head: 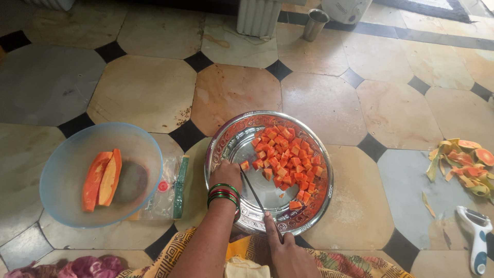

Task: The person chops a piece of papaya into smaller pieces on a silver tray using a knife.

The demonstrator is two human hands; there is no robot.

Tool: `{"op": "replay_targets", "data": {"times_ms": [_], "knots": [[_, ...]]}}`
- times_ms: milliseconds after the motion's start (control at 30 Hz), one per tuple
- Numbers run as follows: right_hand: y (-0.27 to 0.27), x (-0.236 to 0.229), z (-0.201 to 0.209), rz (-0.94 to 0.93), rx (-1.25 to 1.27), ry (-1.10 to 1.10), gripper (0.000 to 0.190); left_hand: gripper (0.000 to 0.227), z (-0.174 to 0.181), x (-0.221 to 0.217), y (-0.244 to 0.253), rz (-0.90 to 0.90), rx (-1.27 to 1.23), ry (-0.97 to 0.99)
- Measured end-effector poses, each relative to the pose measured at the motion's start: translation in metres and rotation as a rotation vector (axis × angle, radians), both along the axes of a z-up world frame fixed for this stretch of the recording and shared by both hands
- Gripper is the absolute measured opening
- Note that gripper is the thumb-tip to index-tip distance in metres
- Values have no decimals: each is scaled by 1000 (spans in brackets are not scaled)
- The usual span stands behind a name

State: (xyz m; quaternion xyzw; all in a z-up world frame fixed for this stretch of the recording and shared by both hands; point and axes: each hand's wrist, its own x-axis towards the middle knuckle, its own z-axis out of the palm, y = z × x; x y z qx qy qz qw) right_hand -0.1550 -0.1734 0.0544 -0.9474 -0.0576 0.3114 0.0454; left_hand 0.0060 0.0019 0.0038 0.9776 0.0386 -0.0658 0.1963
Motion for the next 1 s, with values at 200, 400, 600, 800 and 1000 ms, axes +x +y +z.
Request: {"op": "replay_targets", "data": {"times_ms": [200,400,600,800,1000], "knots": [[0,2,1,-28,-13,-40,90,25,-1,-1,1,1,18,-38],[-14,18,8,-286,171,-145,74,24,-1,-4,2,7,-28,-38],[-38,30,8,-353,341,-134,66,22,-4,-3,3,14,-33,-34],[-23,23,37,-322,219,-246,78,20,-4,2,1,57,-44,18],[-48,34,83,-209,212,-238,76,51,9,12,-8,358,-581,-278]]}}
